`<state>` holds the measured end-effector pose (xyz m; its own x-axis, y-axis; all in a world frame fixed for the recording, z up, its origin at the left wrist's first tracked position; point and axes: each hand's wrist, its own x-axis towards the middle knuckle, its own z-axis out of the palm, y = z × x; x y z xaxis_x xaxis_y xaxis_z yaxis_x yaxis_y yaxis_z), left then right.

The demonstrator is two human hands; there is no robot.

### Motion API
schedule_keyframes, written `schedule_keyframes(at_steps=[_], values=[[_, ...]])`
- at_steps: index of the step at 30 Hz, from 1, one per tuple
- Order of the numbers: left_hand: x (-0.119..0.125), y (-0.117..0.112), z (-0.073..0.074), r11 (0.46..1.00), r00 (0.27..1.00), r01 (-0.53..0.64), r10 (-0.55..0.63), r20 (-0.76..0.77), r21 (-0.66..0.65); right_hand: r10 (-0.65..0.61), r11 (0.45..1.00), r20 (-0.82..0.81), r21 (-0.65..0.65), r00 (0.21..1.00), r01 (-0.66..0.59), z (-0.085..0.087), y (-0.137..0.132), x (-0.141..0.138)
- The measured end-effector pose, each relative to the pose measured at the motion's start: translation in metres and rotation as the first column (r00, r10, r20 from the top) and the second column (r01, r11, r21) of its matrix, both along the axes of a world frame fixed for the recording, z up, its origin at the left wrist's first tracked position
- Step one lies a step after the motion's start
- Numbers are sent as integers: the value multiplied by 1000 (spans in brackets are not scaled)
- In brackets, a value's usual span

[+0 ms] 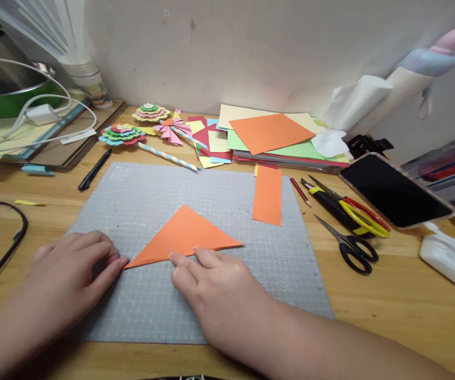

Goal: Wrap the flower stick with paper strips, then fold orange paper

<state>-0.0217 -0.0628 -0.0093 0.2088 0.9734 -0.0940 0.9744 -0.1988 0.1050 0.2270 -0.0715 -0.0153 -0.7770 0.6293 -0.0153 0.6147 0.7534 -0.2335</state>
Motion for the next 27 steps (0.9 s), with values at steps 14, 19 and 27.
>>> schedule_keyframes(at_steps=[14,19,27], values=[[35,-32,-9,899,956,277,-294,-2,339,-14,1000,-20,10,1000,15,2,-2,-3],[42,-34,-8,874,945,324,-317,-82,362,-24,999,-31,23,999,25,-1,-4,-3],[13,-39,-11,909,940,329,-290,-179,257,-25,997,-35,70,999,28,-2,-6,-3]])
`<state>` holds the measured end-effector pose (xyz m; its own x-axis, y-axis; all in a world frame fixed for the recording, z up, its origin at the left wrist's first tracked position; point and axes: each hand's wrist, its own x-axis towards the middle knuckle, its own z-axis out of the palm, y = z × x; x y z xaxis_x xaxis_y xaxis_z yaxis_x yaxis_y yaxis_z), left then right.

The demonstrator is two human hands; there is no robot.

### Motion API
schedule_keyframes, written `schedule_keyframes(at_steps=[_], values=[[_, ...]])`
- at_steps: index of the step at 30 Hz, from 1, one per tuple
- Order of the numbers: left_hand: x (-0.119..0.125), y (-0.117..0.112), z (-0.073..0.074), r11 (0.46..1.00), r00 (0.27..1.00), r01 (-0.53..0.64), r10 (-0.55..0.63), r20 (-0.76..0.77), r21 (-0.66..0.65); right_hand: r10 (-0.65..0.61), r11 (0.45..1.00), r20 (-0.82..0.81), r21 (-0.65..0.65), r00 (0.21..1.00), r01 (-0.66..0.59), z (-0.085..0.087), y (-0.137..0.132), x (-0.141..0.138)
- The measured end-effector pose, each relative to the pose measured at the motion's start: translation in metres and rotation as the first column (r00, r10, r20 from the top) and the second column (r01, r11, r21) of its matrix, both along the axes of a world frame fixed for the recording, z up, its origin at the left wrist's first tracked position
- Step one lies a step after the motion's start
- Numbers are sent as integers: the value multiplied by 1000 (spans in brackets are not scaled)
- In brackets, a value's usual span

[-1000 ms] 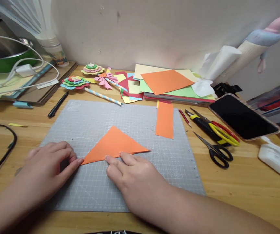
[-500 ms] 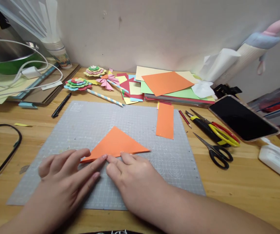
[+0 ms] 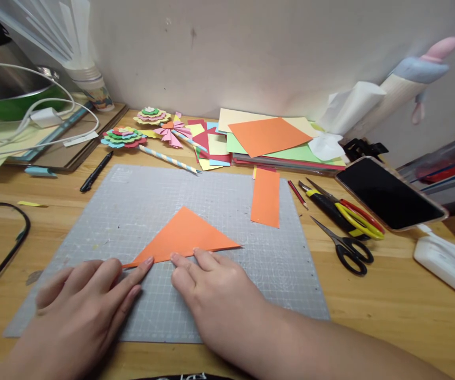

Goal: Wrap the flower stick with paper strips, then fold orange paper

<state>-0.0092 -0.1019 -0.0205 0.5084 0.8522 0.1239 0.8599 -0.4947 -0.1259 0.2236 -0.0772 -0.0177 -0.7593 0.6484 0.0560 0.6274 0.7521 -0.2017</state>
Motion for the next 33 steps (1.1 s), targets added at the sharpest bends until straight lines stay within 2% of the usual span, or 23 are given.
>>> schedule_keyframes(at_steps=[7,11,13,16,19,26,30,33], values=[[-36,-13,-8,980,992,-127,124,-33,-152,5,1000,-16,30,1000,-5,-2,1,2],[-34,-13,0,974,984,-177,180,10,-142,13,998,-16,63,1000,-12,-3,1,1],[-23,-8,6,990,988,-129,134,80,-64,11,997,-11,72,1000,-10,-4,0,1],[-3,2,10,998,989,6,-15,145,62,4,997,-14,81,1000,-3,-4,-1,0],[15,10,8,994,988,95,-100,116,49,-17,996,-29,90,999,19,-5,-4,-1],[25,14,5,985,985,171,-172,32,31,-82,988,-67,123,994,90,-9,-10,-7],[24,16,6,988,988,152,-152,26,8,-214,969,-29,120,976,216,-6,-11,-8],[23,18,5,991,989,135,-135,57,-4,-245,960,3,139,969,243,-4,-11,-3]])
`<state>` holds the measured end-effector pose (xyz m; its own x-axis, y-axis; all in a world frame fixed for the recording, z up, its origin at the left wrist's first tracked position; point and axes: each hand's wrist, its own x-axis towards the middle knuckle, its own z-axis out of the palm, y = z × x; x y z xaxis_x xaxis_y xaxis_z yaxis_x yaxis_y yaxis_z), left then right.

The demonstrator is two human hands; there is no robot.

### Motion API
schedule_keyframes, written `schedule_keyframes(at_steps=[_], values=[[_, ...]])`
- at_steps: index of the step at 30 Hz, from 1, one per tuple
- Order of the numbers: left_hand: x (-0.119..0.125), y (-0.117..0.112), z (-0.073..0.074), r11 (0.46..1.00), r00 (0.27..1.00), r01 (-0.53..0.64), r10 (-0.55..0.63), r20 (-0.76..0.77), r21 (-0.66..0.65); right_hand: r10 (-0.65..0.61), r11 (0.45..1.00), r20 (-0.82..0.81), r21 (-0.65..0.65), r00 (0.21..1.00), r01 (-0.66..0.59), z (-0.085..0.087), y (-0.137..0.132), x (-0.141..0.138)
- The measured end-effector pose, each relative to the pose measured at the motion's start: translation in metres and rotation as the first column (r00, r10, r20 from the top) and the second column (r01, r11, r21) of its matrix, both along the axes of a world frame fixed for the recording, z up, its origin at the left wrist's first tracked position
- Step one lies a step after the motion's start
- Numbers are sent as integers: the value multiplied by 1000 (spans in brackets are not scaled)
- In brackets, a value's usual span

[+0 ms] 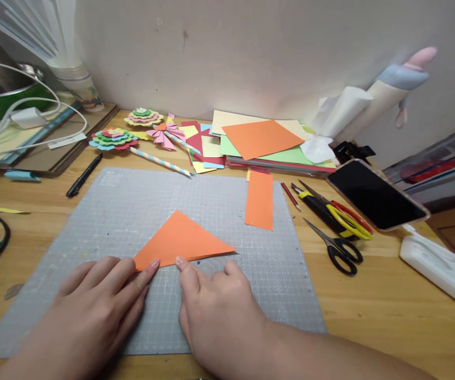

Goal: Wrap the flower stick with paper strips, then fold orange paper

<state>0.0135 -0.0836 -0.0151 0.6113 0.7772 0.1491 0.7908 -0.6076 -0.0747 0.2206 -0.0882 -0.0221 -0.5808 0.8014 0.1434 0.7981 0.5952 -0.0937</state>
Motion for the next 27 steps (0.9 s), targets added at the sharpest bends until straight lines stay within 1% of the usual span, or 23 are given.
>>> schedule_keyframes(at_steps=[4,10,16,22,25,27], values=[[-1,1,-1,1000,1000,-7,8,19,-9,-5,1000,31,4,1000,5,1,1,14],[-2,1,-1,1000,1000,-3,3,26,-13,-80,996,57,-22,995,81,5,3,33],[-2,1,1,1000,1000,-5,5,0,-29,-180,983,113,46,977,176,6,0,48],[-4,-1,-2,1000,1000,0,0,-13,-31,-251,968,207,70,946,242,4,-1,64],[-4,0,-3,999,1000,0,1,3,-52,-281,960,205,76,938,271,4,1,69],[-3,2,-2,998,1000,1,1,31,-63,-281,960,170,44,944,278,6,3,71]])
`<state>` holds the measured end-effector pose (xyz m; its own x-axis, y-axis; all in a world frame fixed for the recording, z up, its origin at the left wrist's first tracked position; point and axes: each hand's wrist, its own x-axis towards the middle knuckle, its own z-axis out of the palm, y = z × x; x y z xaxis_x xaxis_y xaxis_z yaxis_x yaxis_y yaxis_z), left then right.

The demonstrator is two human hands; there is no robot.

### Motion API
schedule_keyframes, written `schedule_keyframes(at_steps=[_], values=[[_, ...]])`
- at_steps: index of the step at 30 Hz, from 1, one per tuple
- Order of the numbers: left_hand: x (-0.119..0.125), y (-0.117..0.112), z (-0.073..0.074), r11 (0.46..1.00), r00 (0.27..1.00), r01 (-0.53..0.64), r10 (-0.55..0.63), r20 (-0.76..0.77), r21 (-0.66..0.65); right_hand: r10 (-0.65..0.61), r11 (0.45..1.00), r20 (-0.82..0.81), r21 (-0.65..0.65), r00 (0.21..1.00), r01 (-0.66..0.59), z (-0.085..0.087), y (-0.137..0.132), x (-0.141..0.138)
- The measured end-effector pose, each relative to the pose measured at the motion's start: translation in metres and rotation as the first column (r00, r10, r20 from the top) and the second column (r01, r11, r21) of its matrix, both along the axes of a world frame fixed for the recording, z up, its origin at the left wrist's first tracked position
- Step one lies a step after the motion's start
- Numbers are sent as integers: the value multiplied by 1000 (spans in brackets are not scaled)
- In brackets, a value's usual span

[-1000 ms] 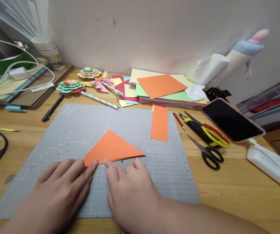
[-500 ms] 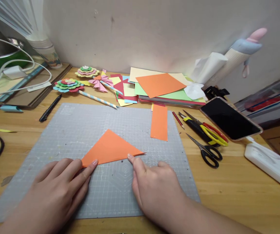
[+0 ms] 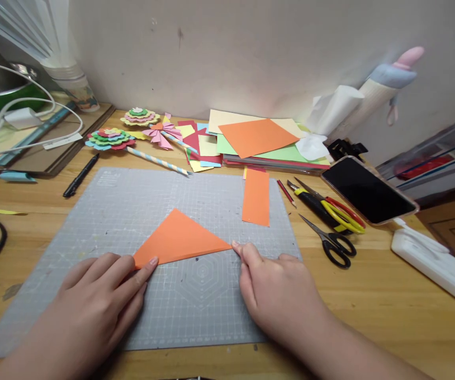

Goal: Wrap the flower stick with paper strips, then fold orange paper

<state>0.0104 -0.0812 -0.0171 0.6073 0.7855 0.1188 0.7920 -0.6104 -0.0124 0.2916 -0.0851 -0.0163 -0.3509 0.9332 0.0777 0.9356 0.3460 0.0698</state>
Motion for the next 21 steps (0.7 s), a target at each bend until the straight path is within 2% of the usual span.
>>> schedule_keyframes(at_steps=[4,7,10,13,18,21], values=[[5,8,8,998,998,-19,22,58,-66,-42,995,-292,-103,955,12,5,14,2],[11,16,14,990,995,-42,55,89,-135,-5,984,-453,-163,891,-78,6,32,2],[22,25,14,969,994,-49,70,81,-241,39,945,-482,-267,875,-189,2,44,-4],[36,35,12,942,997,-22,47,65,-335,17,912,-500,-347,866,-219,-3,45,-16],[58,51,13,908,999,12,9,48,-418,2,913,-545,-341,838,-224,-4,37,-28],[62,59,17,890,998,8,-32,-45,-456,-41,913,-538,-363,842,-188,-2,37,-23]])
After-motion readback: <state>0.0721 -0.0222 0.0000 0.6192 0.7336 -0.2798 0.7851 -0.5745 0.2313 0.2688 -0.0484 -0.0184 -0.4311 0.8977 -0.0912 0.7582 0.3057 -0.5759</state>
